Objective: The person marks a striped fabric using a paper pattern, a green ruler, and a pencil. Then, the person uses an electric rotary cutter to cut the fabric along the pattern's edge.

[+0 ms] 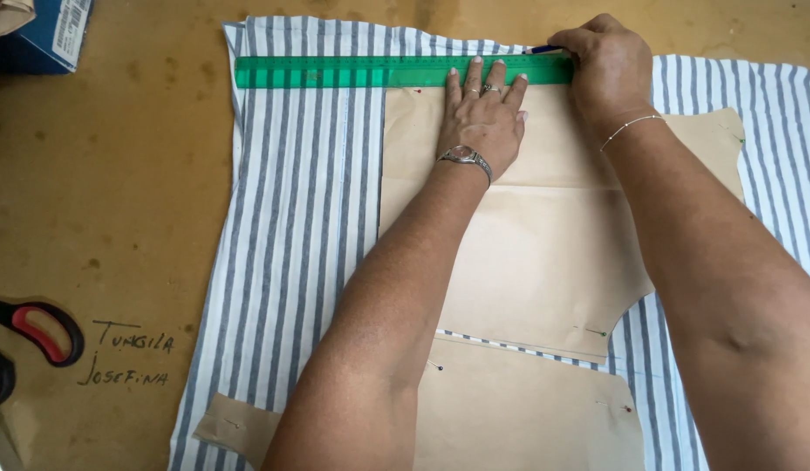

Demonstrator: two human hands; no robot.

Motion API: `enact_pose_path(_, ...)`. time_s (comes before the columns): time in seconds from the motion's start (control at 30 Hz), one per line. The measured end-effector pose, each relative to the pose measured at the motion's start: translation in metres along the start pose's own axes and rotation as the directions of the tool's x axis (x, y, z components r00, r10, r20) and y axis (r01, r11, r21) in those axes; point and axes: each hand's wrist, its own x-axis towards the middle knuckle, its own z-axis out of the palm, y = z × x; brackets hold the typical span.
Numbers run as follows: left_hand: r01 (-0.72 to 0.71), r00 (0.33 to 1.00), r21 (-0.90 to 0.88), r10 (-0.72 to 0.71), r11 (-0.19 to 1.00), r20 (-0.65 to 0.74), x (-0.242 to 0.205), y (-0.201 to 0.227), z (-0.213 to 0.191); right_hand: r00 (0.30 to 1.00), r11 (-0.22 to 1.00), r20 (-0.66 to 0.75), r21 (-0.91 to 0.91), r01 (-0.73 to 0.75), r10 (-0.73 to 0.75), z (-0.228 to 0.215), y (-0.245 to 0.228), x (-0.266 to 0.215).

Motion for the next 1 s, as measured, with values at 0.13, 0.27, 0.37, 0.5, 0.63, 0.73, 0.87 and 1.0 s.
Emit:
enact_pose_path(0.13, -0.008, 1.000, -0.005, 0.008, 1.000, -0.008, 0.000, -0.001, 0.001, 1.000, 1.000, -0.001, 0.007, 0.029, -0.029, -0.012, 0.022, -0.011)
enact_pose_path(0.27, -0.013, 1.000, -0.002, 0.013, 1.000, -0.011, -0.001, 0.000, -0.001, 0.998, 0.998, -0.014, -0.023, 0.063, -0.064, -0.024, 0.042, -0.023)
enact_pose_path(0.37, -0.007, 1.000, -0.009, 0.007, 1.000, 0.014, -0.001, 0.000, -0.003, 0.999, 0.978, -0.035, -0.204, 0.033, -0.041, -0.016, 0.077, -0.031)
enact_pose_path(0.5, -0.016, 1.000, -0.011, 0.015, 1.000, -0.011, -0.001, 0.000, -0.003, 0.989, 0.997, -0.148, -0.076, 0.009, -0.020, -0.031, 0.058, -0.021)
enact_pose_path(0.63, -0.008, 1.000, -0.016, 0.008, 1.000, 0.003, -0.001, 0.001, -0.004, 0.825, 0.675, 0.114, 0.518, -0.525, 0.554, -0.039, 0.011, 0.004)
enact_pose_path(0.73, -0.005, 1.000, -0.004, 0.005, 1.000, 0.010, 0.000, 0.001, -0.003, 0.696, 0.328, 0.364, 0.686, -0.650, 0.618, -0.041, -0.015, 0.020)
enact_pose_path(0.87, -0.005, 1.000, -0.004, 0.005, 1.000, -0.015, 0.000, 0.000, -0.002, 0.650, 0.277, 0.459, 0.644, -0.713, 0.606, -0.037, -0.046, 0.034)
enact_pose_path(1.0, -0.001, 0.999, -0.023, 0.000, 1.000, -0.038, 0.000, 0.000, 0.001, 0.652, 0.305, 0.468, 0.619, -0.724, 0.596, -0.029, -0.066, 0.042)
